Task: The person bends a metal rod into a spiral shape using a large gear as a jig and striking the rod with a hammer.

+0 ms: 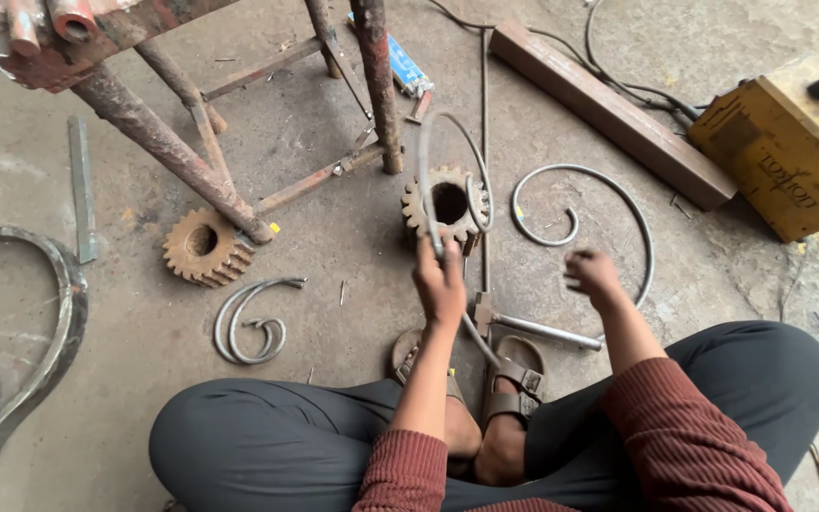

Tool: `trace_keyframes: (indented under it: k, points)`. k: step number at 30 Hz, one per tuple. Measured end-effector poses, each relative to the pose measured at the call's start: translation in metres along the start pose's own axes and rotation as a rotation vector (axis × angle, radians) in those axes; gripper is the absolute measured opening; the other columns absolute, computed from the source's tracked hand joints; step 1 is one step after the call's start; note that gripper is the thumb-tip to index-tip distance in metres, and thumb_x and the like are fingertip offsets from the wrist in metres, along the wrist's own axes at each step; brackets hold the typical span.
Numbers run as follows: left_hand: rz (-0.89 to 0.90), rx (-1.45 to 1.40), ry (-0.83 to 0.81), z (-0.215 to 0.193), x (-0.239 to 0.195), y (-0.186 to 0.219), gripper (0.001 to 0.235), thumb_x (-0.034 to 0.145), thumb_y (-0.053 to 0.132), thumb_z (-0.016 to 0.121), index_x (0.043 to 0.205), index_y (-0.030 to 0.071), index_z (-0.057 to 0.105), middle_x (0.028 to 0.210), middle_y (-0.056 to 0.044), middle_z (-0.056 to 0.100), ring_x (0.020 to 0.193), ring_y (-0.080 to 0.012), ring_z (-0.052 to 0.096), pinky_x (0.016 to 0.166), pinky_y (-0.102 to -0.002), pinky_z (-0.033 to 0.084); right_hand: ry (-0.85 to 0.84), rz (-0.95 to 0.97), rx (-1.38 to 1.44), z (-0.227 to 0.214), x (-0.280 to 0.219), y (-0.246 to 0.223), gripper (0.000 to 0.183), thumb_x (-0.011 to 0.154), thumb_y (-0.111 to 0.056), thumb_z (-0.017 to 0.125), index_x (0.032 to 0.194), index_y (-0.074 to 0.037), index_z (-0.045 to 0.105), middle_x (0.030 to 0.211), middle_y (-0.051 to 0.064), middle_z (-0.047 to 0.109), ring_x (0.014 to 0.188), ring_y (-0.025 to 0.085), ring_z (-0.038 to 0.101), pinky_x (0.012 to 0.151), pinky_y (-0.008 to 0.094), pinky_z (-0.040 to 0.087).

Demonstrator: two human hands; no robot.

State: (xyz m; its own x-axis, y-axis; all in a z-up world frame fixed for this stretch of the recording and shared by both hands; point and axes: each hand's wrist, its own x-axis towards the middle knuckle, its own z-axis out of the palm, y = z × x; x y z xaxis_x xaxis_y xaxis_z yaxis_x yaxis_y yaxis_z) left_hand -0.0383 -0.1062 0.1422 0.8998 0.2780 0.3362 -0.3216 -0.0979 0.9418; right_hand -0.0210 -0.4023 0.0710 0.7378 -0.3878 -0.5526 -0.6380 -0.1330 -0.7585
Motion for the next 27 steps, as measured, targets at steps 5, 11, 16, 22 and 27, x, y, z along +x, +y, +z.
trace_keyframes:
  k: [5, 11, 16, 22, 27]
  points:
    - [0.41, 0.14, -0.367, 0.026, -0.038, 0.003, 0.035, 0.115, 0.02, 0.051, 0.145, 0.001, 0.048, 0.081, -0.008, 0.065, 0.054, -0.0143, 0.059, 0.044, -0.028, 0.048, -0.208, -0.239, 0.547, -0.012, -0.109, -0.123, 0.067, 0.105, -0.051, 0.039, 0.14, 0.003, 0.054, 0.127, 0.019, 0.066, 0.113, 0.029, 0.067, 0.098, 0.045, 0.059]
    - [0.859, 0.466, -0.497, 0.004, -0.032, 0.029, 0.055, 0.108, 0.006, 0.06, 0.159, 0.009, 0.04, 0.068, -0.003, 0.066, 0.048, -0.0141, 0.057, 0.043, -0.031, 0.045, -0.452, -0.344, 1.171, -0.032, -0.114, -0.136, 0.039, 0.115, -0.042, 0.047, 0.123, -0.004, 0.051, 0.088, 0.002, 0.048, 0.069, 0.012, 0.043, 0.057, 0.027, 0.037]
    - [0.92, 0.555, -0.567, -0.04, -0.023, 0.041, 0.061, 0.1, 0.003, 0.06, 0.158, 0.017, 0.045, 0.069, 0.0, 0.062, 0.056, -0.0151, 0.056, 0.056, -0.032, 0.046, -0.682, -0.296, 1.284, -0.009, -0.094, -0.1, 0.031, 0.119, -0.039, 0.052, 0.111, -0.009, 0.052, 0.075, -0.004, 0.036, 0.054, 0.006, 0.027, 0.045, 0.022, 0.025]
    - [0.852, 0.779, -0.559, -0.065, 0.008, 0.016, 0.038, 0.093, 0.007, 0.067, 0.124, 0.028, 0.075, 0.069, 0.003, 0.062, 0.065, -0.0161, 0.057, 0.064, -0.034, 0.044, -0.276, -0.064, 1.059, 0.027, -0.06, -0.084, 0.032, 0.107, -0.047, 0.051, 0.102, -0.017, 0.056, 0.066, -0.003, 0.033, 0.054, 0.012, 0.033, 0.052, 0.03, 0.035]
    - [0.212, 1.175, -0.609, -0.091, -0.021, -0.019, 0.016, 0.092, 0.016, 0.065, 0.093, 0.024, 0.079, 0.104, 0.0, 0.068, 0.113, -0.0223, 0.059, 0.106, -0.055, 0.036, -0.053, 0.23, 1.127, 0.116, 0.005, 0.019, 0.045, 0.106, -0.058, 0.046, 0.085, -0.019, 0.036, 0.064, -0.002, 0.027, 0.052, 0.013, 0.024, 0.047, 0.03, 0.021]
